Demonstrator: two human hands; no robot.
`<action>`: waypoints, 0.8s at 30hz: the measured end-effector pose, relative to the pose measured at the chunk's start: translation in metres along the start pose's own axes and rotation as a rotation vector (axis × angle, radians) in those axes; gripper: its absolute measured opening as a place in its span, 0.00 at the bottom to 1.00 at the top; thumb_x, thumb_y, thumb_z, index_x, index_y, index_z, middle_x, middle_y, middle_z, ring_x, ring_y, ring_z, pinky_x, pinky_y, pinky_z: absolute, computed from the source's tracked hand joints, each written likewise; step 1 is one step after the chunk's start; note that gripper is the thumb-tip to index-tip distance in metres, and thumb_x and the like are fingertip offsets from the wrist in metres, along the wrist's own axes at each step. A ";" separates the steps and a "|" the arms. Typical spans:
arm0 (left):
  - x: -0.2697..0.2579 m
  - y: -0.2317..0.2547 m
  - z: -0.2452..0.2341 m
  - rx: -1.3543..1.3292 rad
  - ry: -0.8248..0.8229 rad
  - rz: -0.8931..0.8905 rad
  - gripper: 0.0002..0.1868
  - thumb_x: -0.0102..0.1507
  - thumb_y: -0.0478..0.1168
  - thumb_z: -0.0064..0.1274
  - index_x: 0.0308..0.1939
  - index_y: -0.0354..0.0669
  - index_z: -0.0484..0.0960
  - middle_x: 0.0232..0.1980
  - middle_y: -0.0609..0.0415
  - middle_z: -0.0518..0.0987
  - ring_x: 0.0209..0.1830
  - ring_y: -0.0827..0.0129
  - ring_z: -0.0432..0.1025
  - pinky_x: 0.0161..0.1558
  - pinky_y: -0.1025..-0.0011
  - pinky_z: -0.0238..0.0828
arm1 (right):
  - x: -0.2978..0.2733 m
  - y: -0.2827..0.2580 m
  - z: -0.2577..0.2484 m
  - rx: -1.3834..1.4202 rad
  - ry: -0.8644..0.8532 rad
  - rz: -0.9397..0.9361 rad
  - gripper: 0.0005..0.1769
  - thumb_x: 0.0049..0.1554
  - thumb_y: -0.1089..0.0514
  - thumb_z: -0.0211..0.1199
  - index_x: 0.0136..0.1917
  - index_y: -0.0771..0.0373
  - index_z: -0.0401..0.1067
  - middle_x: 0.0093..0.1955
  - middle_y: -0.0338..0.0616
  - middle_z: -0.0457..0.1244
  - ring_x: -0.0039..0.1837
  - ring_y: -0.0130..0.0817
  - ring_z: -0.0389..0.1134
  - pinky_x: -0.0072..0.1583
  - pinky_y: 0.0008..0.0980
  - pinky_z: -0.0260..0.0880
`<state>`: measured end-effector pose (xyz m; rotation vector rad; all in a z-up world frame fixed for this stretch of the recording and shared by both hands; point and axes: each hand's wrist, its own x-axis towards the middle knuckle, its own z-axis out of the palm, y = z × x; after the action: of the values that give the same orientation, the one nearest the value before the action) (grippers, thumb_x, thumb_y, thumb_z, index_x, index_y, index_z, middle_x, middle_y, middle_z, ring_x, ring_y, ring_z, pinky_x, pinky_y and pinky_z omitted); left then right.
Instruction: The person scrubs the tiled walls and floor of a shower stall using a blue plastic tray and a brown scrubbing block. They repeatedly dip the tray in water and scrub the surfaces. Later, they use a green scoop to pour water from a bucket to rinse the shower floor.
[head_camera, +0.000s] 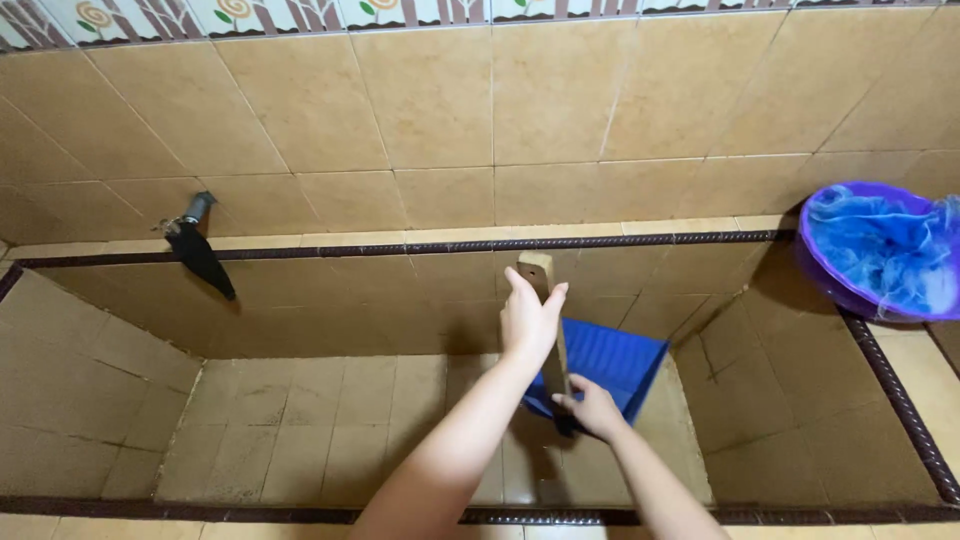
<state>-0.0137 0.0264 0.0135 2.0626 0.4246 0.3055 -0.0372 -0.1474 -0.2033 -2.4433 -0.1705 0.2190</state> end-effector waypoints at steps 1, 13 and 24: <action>-0.006 -0.004 -0.002 0.000 -0.003 -0.002 0.54 0.62 0.58 0.59 0.74 0.21 0.48 0.49 0.25 0.80 0.50 0.34 0.77 0.52 0.51 0.74 | 0.004 0.003 -0.001 0.000 -0.001 0.004 0.25 0.52 0.47 0.73 0.60 0.55 0.74 0.57 0.47 0.70 0.59 0.50 0.71 0.61 0.42 0.72; -0.053 -0.065 -0.015 0.327 -0.364 0.300 0.33 0.55 0.54 0.63 0.55 0.45 0.63 0.43 0.37 0.82 0.44 0.41 0.78 0.42 0.50 0.75 | -0.014 -0.095 0.035 0.581 0.033 -0.422 0.27 0.53 0.59 0.69 0.63 0.66 0.66 0.63 0.51 0.64 0.65 0.39 0.65 0.66 0.41 0.68; -0.025 -0.196 -0.103 0.465 -0.325 0.000 0.35 0.49 0.47 0.68 0.57 0.45 0.72 0.39 0.38 0.84 0.42 0.44 0.80 0.45 0.51 0.78 | -0.024 -0.166 0.160 0.131 -0.326 -0.042 0.18 0.62 0.50 0.61 0.61 0.60 0.77 0.61 0.58 0.72 0.68 0.45 0.73 0.63 0.40 0.73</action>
<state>-0.1093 0.1879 -0.1066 2.5093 0.3145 -0.1472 -0.1033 0.0736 -0.2166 -2.2581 -0.3382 0.5914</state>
